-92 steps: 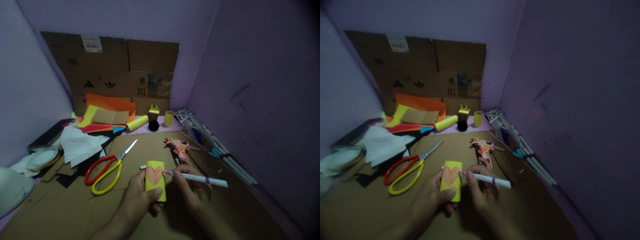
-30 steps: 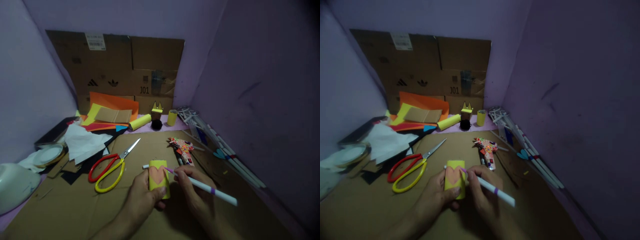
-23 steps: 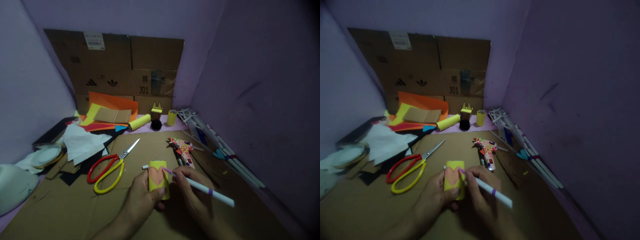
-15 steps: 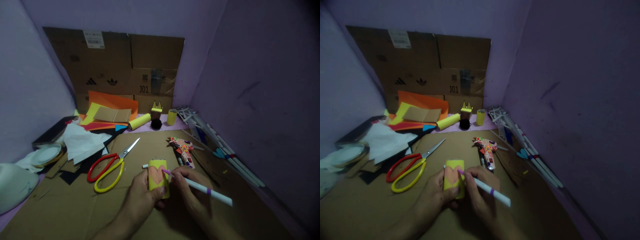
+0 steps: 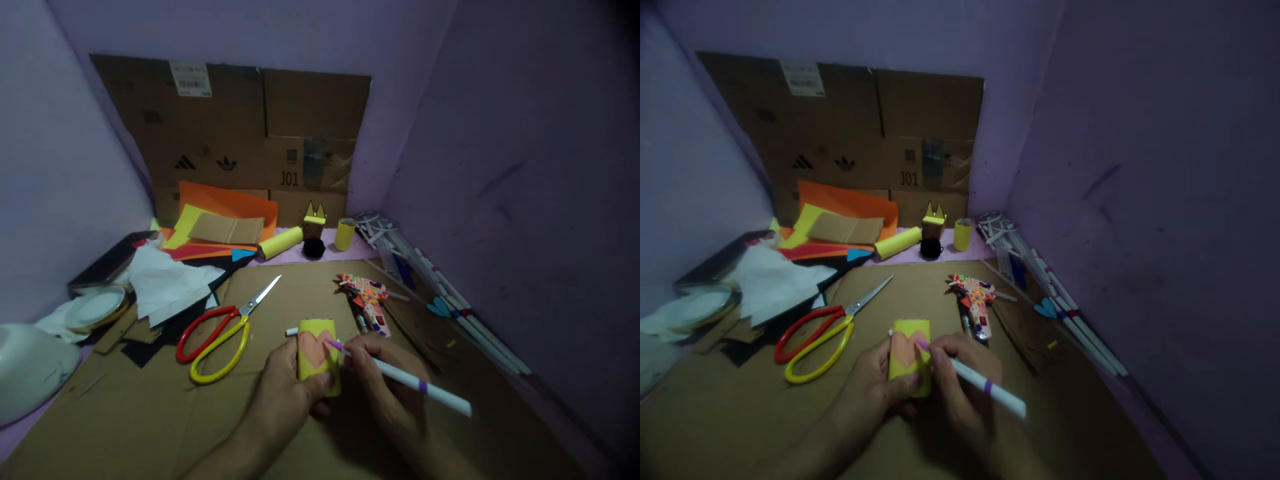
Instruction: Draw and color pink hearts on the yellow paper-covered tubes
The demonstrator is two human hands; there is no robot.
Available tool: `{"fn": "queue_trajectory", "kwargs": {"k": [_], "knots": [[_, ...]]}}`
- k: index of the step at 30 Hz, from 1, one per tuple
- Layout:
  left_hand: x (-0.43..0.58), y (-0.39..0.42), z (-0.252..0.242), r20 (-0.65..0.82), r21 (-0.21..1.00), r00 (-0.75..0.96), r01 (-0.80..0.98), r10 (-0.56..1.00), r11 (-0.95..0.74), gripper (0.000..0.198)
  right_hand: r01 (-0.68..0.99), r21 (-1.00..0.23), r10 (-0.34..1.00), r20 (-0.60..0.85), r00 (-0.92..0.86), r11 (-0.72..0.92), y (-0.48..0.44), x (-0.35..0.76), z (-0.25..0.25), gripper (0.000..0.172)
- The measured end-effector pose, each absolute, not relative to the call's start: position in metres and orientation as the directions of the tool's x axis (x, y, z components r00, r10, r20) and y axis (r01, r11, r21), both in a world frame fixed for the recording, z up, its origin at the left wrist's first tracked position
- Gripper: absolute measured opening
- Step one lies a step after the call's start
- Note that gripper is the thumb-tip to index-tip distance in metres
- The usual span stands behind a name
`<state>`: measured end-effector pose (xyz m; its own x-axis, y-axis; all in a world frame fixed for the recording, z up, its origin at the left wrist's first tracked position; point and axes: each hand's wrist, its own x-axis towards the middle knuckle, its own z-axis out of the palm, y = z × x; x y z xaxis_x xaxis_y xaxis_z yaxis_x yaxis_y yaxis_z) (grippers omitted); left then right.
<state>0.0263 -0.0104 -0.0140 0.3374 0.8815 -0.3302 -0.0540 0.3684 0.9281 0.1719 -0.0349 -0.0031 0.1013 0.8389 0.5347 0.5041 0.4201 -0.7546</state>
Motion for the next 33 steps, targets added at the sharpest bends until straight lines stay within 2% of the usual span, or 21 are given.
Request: {"fn": "queue_trajectory", "kwargs": {"k": [3,8,13,17,22,30,33], "knots": [[0.027,-0.010,-0.014,-0.344,0.925,0.322,-0.046,0.882,0.377,0.043,0.505,-0.764,0.837,0.529,0.137,0.400,-0.035,0.172,-0.004,0.024],[0.027,-0.009,-0.015,-0.316,0.933,0.342,-0.057,0.885,0.355,0.037,0.504,-0.753,0.863,0.504,0.031,0.422,-0.035,0.175,-0.006,0.025],[0.026,-0.009,-0.017,-0.319,0.933,0.339,-0.049,0.885,0.356,0.041,0.517,-0.765,0.862,0.498,0.097,0.384,-0.036,0.176,-0.006,0.023],[0.026,-0.010,-0.019,-0.311,0.935,0.338,-0.060,0.888,0.351,0.038,0.501,-0.763,0.868,0.494,0.044,0.409,-0.037,0.176,-0.006,0.024],[0.027,-0.009,-0.018,-0.309,0.933,0.346,-0.069,0.886,0.353,0.044,0.494,-0.763,0.846,0.524,0.095,0.417,-0.036,0.175,-0.007,0.020],[0.026,-0.009,-0.011,-0.298,0.944,0.336,-0.038,0.893,0.329,0.034,0.491,-0.753,0.869,0.494,-0.018,0.438,-0.038,0.174,-0.009,0.020],[0.027,-0.010,-0.007,-0.324,0.931,0.352,-0.045,0.878,0.362,0.038,0.490,-0.758,0.863,0.505,0.025,0.429,-0.037,0.174,-0.009,0.018]]}}
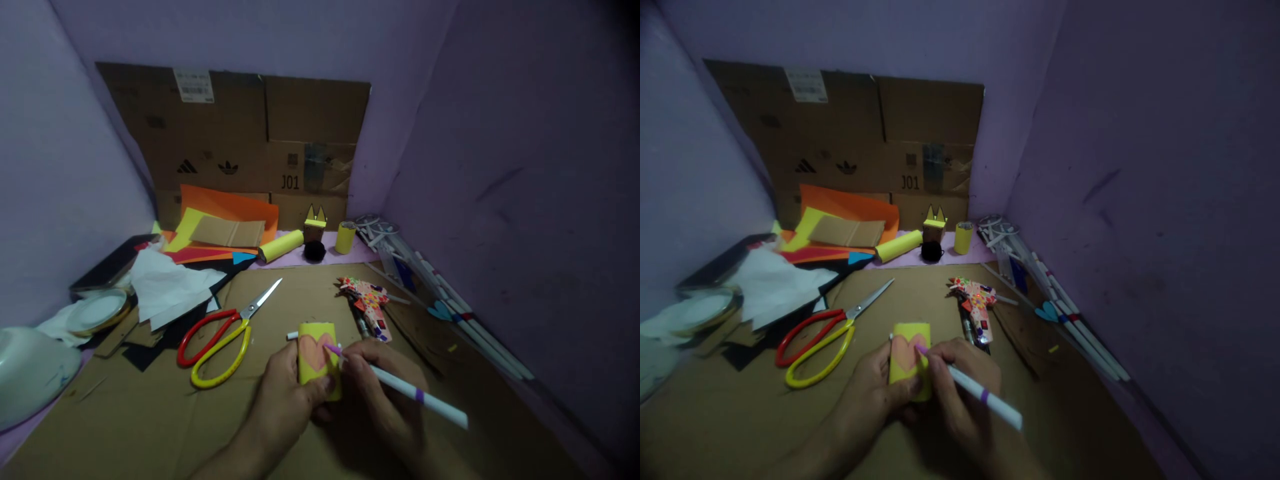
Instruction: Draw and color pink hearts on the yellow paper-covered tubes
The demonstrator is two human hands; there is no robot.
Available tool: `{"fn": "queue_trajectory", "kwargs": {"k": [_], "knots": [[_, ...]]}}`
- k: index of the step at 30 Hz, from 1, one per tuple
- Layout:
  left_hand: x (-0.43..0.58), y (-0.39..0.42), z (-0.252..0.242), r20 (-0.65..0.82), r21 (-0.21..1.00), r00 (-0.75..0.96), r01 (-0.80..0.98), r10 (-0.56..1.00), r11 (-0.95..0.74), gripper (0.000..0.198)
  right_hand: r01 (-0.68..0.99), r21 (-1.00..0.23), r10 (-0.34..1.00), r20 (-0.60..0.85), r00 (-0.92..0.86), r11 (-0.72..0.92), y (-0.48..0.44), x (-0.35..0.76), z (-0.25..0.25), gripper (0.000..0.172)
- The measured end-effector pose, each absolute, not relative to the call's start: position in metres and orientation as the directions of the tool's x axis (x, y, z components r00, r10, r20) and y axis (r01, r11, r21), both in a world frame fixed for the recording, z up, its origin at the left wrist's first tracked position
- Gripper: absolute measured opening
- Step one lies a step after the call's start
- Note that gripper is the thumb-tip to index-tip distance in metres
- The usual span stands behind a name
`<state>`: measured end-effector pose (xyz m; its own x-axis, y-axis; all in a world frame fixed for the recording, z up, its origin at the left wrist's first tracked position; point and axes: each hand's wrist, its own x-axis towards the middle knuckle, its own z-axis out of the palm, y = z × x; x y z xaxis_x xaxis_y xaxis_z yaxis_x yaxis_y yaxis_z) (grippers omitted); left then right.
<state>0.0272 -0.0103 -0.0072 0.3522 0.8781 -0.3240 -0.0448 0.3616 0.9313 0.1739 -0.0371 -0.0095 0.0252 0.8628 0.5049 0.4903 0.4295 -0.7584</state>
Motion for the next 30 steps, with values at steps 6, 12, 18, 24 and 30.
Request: {"fn": "queue_trajectory", "kwargs": {"k": [6,12,18,24,30], "knots": [[0.0268,-0.0107,-0.0073,-0.282,0.950,0.325,-0.036,0.903,0.310,0.032,0.490,-0.750,0.873,0.486,-0.047,0.444,-0.0363,0.1731,-0.0056,0.022],[0.0264,-0.0092,-0.0076,-0.281,0.955,0.326,0.000,0.902,0.297,0.035,0.462,-0.758,0.864,0.501,-0.039,0.461,-0.0384,0.1716,-0.0058,0.019],[0.0262,-0.0095,-0.0048,-0.239,0.970,0.314,0.024,0.919,0.243,0.031,0.440,-0.716,0.808,0.588,-0.038,0.542,-0.0363,0.1696,-0.0017,0.015],[0.0264,-0.0106,-0.0017,-0.211,0.977,0.332,0.044,0.919,0.209,0.035,0.436,-0.670,0.753,0.658,-0.027,0.601,-0.0327,0.1672,-0.0002,0.014],[0.0263,-0.0114,-0.0025,-0.228,0.973,0.334,0.043,0.915,0.227,0.037,0.485,-0.671,0.781,0.623,-0.040,0.560,-0.0339,0.1703,-0.0051,0.014]]}}
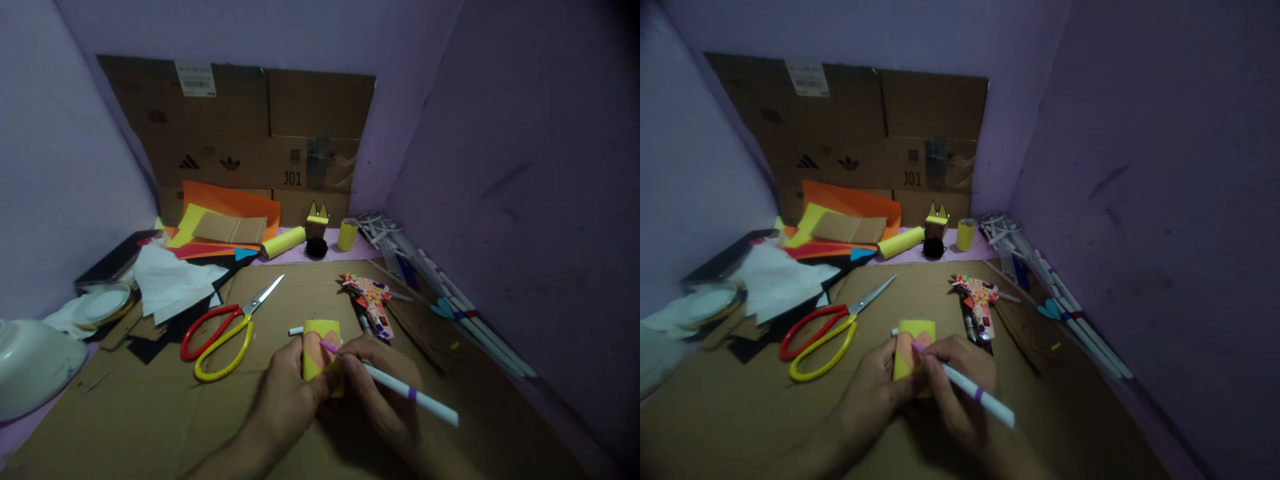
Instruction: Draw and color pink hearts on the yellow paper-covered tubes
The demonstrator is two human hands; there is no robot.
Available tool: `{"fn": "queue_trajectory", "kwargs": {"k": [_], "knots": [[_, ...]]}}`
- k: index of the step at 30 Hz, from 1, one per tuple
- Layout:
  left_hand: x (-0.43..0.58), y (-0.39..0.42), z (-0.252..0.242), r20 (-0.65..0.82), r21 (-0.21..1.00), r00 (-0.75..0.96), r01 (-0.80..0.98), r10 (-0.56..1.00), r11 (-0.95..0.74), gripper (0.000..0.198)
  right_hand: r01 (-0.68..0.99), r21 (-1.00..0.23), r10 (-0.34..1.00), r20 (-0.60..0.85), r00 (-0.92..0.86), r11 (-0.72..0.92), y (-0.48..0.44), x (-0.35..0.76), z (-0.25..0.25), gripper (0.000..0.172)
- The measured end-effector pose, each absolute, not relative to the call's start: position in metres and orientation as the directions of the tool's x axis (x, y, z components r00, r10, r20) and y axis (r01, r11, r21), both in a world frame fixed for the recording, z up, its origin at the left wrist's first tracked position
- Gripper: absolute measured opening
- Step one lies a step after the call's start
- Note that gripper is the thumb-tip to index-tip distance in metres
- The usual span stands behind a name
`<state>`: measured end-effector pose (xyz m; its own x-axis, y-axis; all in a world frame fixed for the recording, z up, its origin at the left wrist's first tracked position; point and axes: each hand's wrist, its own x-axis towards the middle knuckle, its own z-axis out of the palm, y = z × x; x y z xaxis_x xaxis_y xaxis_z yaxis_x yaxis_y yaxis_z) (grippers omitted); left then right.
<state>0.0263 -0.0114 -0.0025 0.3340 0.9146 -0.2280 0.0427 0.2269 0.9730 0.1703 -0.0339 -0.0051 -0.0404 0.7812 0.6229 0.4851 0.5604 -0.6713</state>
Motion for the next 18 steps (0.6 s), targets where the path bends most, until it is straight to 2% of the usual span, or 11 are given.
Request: {"fn": "queue_trajectory", "kwargs": {"k": [11,13,15,18], "knots": [[0.026,-0.011,-0.005,-0.242,0.968,0.292,0.017,0.925,0.248,0.032,0.475,-0.731,0.839,0.544,-0.027,0.489,-0.037,0.172,-0.005,0.018],[0.027,-0.011,-0.006,-0.274,0.959,0.312,0.012,0.910,0.285,0.035,0.434,-0.785,0.861,0.506,0.041,0.441,-0.037,0.173,-0.008,0.017],[0.027,-0.012,-0.007,-0.316,0.944,0.334,0.022,0.888,0.328,0.037,0.370,-0.844,0.858,0.477,0.191,0.387,-0.035,0.173,-0.012,0.015],[0.028,-0.014,-0.008,-0.334,0.940,0.350,0.055,0.875,0.336,0.035,0.272,-0.918,0.867,0.370,0.333,0.287,-0.029,0.172,-0.014,0.018]]}}
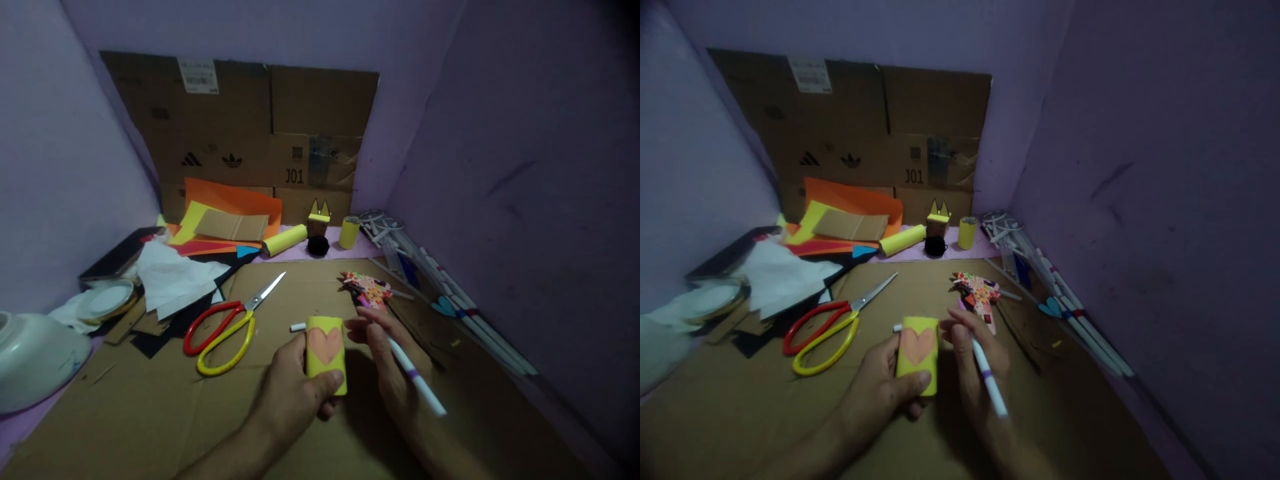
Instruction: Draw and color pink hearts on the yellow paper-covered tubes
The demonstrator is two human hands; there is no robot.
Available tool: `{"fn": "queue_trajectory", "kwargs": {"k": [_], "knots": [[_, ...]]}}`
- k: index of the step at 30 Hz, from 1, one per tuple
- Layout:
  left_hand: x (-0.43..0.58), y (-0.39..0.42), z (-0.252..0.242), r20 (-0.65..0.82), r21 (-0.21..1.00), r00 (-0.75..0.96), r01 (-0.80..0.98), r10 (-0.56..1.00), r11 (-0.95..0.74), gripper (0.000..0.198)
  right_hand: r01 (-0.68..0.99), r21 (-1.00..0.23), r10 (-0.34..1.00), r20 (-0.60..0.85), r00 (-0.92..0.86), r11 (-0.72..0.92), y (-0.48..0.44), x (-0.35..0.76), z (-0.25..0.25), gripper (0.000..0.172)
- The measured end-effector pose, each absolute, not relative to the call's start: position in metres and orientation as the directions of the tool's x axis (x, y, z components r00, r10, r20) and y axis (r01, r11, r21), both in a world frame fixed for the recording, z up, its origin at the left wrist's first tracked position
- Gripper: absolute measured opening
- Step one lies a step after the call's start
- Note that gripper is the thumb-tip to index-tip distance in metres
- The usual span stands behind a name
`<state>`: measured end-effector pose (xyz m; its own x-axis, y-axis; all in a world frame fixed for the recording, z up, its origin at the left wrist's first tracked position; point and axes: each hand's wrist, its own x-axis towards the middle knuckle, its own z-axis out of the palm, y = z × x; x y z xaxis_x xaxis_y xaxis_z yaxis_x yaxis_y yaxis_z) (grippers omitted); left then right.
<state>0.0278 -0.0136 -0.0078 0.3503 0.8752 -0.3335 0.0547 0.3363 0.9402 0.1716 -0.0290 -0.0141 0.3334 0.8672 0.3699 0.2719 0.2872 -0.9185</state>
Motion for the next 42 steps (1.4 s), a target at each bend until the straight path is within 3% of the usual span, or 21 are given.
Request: {"fn": "queue_trajectory", "kwargs": {"k": [7,11,18,22,26,32,36,42], "knots": [[0.026,-0.017,-0.009,-0.295,0.955,0.336,0.109,0.895,0.274,0.030,0.080,-0.987,0.952,0.159,0.263,0.143,-0.022,0.169,-0.009,0.030],[0.026,-0.021,-0.003,-0.147,0.983,0.266,0.146,0.953,0.111,0.026,-0.041,-0.996,0.980,0.068,0.189,0.077,-0.022,0.169,-0.003,0.039],[0.025,-0.025,0.010,-0.068,0.986,0.348,0.166,0.935,0.010,0.036,0.012,-1.000,0.978,0.022,0.209,0.021,-0.019,0.170,0.006,0.032],[0.023,-0.021,0.007,-0.158,0.977,0.538,-0.036,0.828,0.209,0.055,-0.145,-0.988,0.986,-0.067,0.156,-0.044,-0.022,0.173,0.007,0.033],[0.020,-0.016,-0.003,-0.282,0.914,0.590,-0.073,0.756,0.398,0.079,-0.174,-0.984,0.993,-0.058,0.102,-0.039,-0.025,0.174,0.009,0.031],[0.017,-0.014,-0.004,-0.336,0.888,0.652,-0.021,0.680,0.459,0.048,-0.137,-0.989,0.994,0.035,0.099,0.049,-0.027,0.174,0.009,0.024],[0.013,-0.014,0.002,-0.331,0.852,0.714,-0.055,0.617,0.520,0.047,-0.288,-0.957,0.999,0.024,0.021,0.029,-0.030,0.173,0.006,0.024],[0.008,-0.014,0.003,-0.307,0.723,0.863,-0.063,0.401,0.688,0.055,-0.520,-0.851,0.984,0.020,-0.177,-0.077,-0.035,0.169,0.009,0.031]]}}
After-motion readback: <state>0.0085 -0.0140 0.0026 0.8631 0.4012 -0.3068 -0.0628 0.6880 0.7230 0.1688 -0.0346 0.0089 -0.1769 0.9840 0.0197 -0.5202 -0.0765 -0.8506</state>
